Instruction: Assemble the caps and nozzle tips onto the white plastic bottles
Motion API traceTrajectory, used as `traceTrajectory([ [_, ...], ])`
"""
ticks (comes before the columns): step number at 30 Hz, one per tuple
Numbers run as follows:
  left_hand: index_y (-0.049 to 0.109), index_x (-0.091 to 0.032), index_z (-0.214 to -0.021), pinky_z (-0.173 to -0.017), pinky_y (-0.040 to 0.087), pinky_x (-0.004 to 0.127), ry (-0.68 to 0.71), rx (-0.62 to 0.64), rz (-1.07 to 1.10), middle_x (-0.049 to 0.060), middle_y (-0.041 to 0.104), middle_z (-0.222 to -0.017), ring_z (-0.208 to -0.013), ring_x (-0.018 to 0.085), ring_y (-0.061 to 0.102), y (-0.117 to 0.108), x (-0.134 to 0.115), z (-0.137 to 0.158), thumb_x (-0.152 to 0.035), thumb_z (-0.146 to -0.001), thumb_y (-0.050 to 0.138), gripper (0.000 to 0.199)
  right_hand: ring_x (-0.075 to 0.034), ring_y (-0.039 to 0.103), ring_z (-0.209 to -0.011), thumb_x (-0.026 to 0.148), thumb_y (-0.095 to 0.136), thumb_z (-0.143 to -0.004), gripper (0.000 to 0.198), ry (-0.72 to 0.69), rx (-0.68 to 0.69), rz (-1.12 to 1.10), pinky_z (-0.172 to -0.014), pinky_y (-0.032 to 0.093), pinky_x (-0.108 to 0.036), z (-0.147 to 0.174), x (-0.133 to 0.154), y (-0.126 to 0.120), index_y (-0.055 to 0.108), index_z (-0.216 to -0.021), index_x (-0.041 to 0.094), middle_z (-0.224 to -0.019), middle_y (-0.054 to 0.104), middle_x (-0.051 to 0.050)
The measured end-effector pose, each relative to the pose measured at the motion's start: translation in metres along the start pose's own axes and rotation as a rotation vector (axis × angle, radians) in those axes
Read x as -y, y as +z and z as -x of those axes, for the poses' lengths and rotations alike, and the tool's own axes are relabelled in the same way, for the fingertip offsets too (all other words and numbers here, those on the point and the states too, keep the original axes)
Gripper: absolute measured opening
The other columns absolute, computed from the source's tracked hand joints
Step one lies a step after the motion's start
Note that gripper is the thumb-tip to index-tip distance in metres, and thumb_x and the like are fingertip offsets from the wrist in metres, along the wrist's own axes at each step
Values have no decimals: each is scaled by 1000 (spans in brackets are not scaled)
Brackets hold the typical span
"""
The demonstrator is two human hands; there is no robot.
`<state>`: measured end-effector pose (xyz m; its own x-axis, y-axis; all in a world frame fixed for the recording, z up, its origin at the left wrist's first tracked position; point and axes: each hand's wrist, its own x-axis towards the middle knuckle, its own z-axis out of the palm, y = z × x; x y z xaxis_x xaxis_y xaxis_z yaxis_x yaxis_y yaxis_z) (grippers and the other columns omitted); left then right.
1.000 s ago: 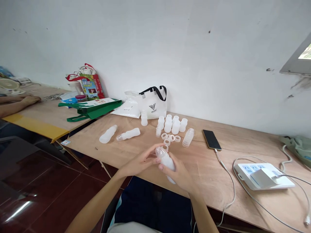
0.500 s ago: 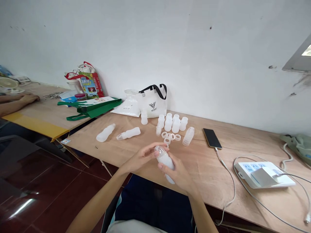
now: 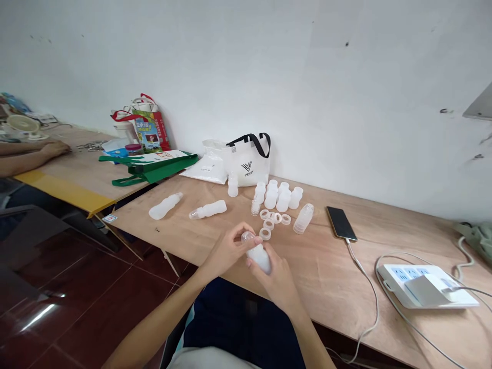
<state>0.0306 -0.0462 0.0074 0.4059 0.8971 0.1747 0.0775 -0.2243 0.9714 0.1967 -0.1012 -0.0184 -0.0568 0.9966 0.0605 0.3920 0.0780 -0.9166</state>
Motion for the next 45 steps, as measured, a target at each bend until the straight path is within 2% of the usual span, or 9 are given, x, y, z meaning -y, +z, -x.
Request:
traceTrajectory([
  [4, 57, -26, -130, -106, 47, 40, 61, 342, 262, 10, 64, -134, -124, 25, 62, -9, -7, 1, -45, -95, 65, 40, -20, 64, -69, 53, 59, -96, 50, 15, 109, -267, -66, 53, -32, 0, -4, -9, 51, -136, 25, -80, 65, -1],
  [7, 57, -24, -124, -106, 48, 41, 66, 408, 383, 12, 61, -141, -131, 26, 58, -10, -7, -1, -41, -95, 67, 35, -20, 64, -67, 55, 60, -95, 57, 20, 146, -249, -62, 53, -32, 1, -5, -12, 47, -142, 26, -80, 65, -1],
  [11, 54, -21, -114, -97, 52, 40, 38, 306, 450, 14, 68, -129, -118, 26, 66, -3, 2, -4, -40, -89, 75, 38, -20, 63, -64, 57, 60, -94, 55, 8, 57, -117, -60, 51, -31, 2, -4, -9, 53, -138, 24, -75, 63, 1],
  [15, 50, -23, -126, -92, 53, 37, 31, 253, 404, 13, 69, -126, -114, 24, 67, -2, 5, -3, -39, -88, 76, 48, -20, 63, -70, 57, 60, -93, 46, -24, -29, -30, -65, 51, -32, 1, -2, -6, 58, -126, 24, -85, 68, -1],
  [18, 54, -26, -132, -99, 51, 38, 66, 279, 309, 11, 66, -131, -120, 25, 63, -5, 1, -1, -38, -89, 76, 50, -21, 64, -74, 57, 59, -93, 40, -32, -54, 43, -65, 50, -31, -1, -1, -7, 59, -115, 24, -92, 70, -3],
  [22, 61, -24, -123, -104, 48, 39, 88, 163, 251, 8, 68, -121, -118, 25, 64, -2, 3, -3, -40, -88, 76, 42, -21, 65, -70, 54, 58, -93, 31, -47, -107, 203, -64, 47, -31, -2, -1, -8, 58, -103, 25, -82, 69, -1],
  [29, 60, -22, -119, -98, 52, 36, 30, 83, 291, 9, 70, -119, -116, 25, 66, 6, 2, -3, -43, -84, 79, 45, -25, 69, -72, 53, 57, -94, 32, -78, -149, 340, -67, 46, -33, -1, 0, -10, 61, -114, 28, -82, 73, -1],
  [39, 59, -23, -124, -98, 54, 39, 59, -28, 376, 12, 69, -128, -118, 28, 66, 21, -4, 11, -41, -84, 79, 48, -20, 65, -70, 52, 58, -95, 34, -122, -76, 150, -63, 47, -29, 5, 11, -20, 66, -115, 26, -85, 73, 0],
  [45, 59, -25, -127, -101, 53, 38, 82, -88, 326, 10, 66, -133, -122, 27, 65, 24, -7, 16, -38, -87, 76, 45, -25, 73, -87, 51, 60, -94, 43, -167, -165, 249, -73, 52, -33, 6, 10, -17, 57, -132, 30, -112, 76, -4],
])
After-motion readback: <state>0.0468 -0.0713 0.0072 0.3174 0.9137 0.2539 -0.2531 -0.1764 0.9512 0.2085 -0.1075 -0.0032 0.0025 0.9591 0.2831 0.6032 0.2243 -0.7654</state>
